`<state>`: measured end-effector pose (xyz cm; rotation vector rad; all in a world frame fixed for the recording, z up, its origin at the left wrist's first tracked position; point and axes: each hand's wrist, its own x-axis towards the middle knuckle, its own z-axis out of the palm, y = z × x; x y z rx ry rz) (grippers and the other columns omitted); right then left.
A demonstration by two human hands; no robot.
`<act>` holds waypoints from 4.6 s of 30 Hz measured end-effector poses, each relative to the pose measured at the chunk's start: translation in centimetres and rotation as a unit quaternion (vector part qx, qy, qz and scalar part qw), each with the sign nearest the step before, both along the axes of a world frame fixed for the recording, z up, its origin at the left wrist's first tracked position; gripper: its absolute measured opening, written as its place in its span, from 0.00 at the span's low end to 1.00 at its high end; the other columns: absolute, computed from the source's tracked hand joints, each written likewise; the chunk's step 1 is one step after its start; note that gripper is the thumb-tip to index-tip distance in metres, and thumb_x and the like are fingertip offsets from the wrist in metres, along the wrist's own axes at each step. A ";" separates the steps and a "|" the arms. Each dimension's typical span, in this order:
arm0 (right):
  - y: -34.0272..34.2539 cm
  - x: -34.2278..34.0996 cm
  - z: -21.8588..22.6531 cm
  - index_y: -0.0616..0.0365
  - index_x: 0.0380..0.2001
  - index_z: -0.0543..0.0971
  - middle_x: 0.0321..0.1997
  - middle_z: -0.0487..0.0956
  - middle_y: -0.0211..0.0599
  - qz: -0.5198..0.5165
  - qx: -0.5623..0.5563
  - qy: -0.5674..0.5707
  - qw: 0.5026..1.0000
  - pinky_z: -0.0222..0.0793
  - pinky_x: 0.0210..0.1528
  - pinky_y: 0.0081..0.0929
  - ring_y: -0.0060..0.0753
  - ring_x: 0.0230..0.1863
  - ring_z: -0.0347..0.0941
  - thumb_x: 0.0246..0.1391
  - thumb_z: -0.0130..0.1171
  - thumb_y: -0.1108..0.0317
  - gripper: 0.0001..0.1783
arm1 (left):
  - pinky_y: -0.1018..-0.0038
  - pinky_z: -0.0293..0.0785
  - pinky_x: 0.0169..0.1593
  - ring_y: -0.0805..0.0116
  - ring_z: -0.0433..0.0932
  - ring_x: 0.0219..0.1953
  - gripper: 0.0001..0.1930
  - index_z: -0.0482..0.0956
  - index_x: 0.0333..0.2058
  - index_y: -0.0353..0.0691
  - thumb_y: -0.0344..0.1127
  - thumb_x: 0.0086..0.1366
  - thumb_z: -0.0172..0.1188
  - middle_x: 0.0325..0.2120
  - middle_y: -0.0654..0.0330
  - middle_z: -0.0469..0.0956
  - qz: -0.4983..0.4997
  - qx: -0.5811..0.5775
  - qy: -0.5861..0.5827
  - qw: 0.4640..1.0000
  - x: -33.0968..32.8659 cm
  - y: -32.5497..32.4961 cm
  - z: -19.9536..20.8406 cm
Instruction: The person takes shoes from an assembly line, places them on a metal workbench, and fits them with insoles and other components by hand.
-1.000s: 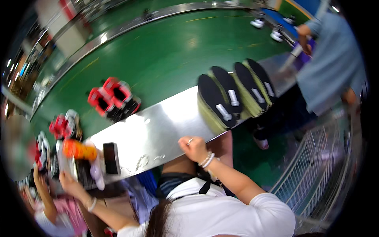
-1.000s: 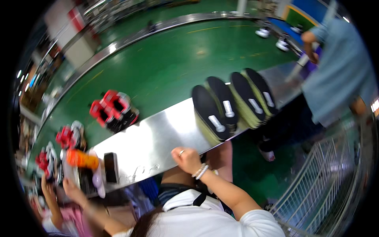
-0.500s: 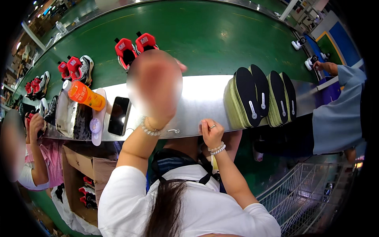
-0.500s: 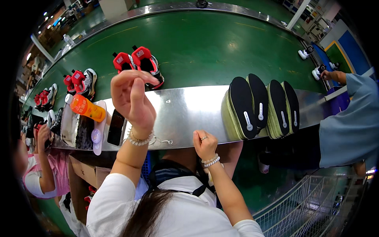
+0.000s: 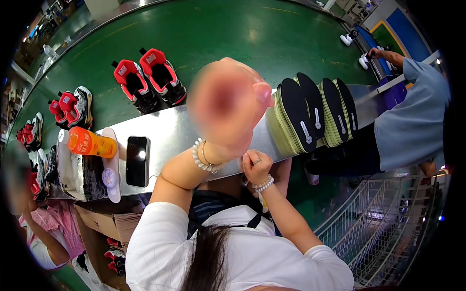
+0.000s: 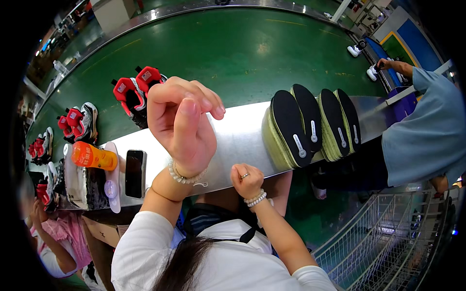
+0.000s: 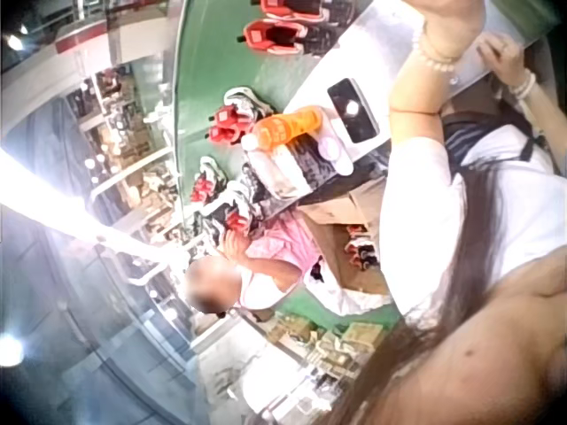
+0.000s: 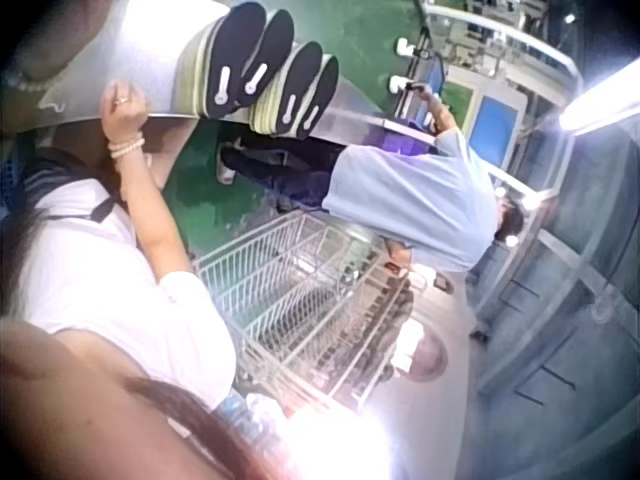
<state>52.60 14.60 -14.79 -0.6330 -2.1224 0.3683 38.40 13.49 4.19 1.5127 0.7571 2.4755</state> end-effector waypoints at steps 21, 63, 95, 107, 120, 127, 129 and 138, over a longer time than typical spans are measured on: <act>0.4 0.4 -0.6 0.54 0.17 0.72 0.12 0.69 0.32 0.005 0.006 -0.011 1.000 0.60 0.16 0.29 0.36 0.13 0.65 0.43 0.52 0.72 0.04 | 0.65 0.60 0.41 0.62 0.59 0.41 0.14 0.56 0.38 0.44 0.42 0.55 0.39 0.36 0.59 0.58 -0.481 0.079 -0.301 0.820 -2.4 -0.6 0.0; 3.6 -1.1 20.8 0.58 0.24 0.75 0.17 0.75 0.32 0.026 0.025 0.041 0.998 0.65 0.19 0.22 0.30 0.17 0.70 0.36 0.60 0.73 0.07 | 0.51 0.36 0.59 0.51 0.36 0.62 0.45 0.34 0.60 0.57 0.76 0.48 0.24 0.61 0.56 0.35 -0.294 0.003 -0.161 0.942 4.6 1.5 2.5; 1.2 -2.2 17.8 0.55 0.23 0.74 0.12 0.68 0.28 0.160 -0.114 0.079 0.977 0.60 0.15 0.18 0.24 0.13 0.66 0.37 0.60 0.74 0.07 | 0.45 0.30 0.60 0.51 0.36 0.62 0.36 0.46 0.59 0.50 0.63 0.57 0.37 0.60 0.54 0.41 -0.476 -0.032 -0.373 0.796 1.0 1.1 -0.5; 2.0 -2.0 19.0 0.55 0.19 0.70 0.10 0.66 0.30 0.145 -0.043 -0.024 0.988 0.59 0.14 0.24 0.30 0.12 0.65 0.34 0.59 0.73 0.07 | 0.45 0.31 0.60 0.51 0.35 0.62 0.37 0.43 0.60 0.53 0.65 0.56 0.35 0.61 0.54 0.39 -0.376 -0.041 -0.316 0.870 2.0 1.5 0.4; 2.3 -1.3 18.3 0.56 0.19 0.71 0.10 0.66 0.27 0.140 -0.165 0.085 0.973 0.56 0.13 0.16 0.20 0.10 0.61 0.34 0.56 0.77 0.06 | 0.45 0.30 0.59 0.51 0.31 0.63 0.37 0.41 0.60 0.56 0.65 0.56 0.33 0.62 0.56 0.35 -0.515 -0.006 -0.314 0.798 2.0 1.6 0.2; 2.7 -0.7 18.4 0.60 0.26 0.74 0.14 0.69 0.29 0.128 -0.140 0.170 0.967 0.57 0.15 0.13 0.16 0.12 0.62 0.39 0.56 0.79 0.06 | 0.45 0.28 0.59 0.49 0.27 0.63 0.34 0.38 0.60 0.59 0.61 0.59 0.35 0.62 0.61 0.30 -0.591 0.020 -0.228 0.773 1.9 1.9 0.0; 3.1 -0.5 18.7 0.61 0.27 0.75 0.15 0.71 0.29 0.108 -0.154 0.194 0.963 0.58 0.16 0.13 0.15 0.14 0.63 0.40 0.56 0.80 0.07 | 0.45 0.29 0.59 0.48 0.26 0.62 0.33 0.37 0.60 0.60 0.60 0.60 0.35 0.62 0.64 0.29 -0.613 0.015 -0.224 0.758 1.9 2.2 -0.6; 3.9 0.0 18.8 0.60 0.29 0.75 0.20 0.73 0.29 0.074 -0.081 0.256 0.961 0.58 0.16 0.10 0.13 0.14 0.64 0.40 0.59 0.79 0.09 | 0.51 0.33 0.60 0.57 0.21 0.63 0.29 0.35 0.60 0.62 0.54 0.63 0.30 0.62 0.76 0.28 -0.645 -0.005 -0.294 0.706 1.8 0.5 0.6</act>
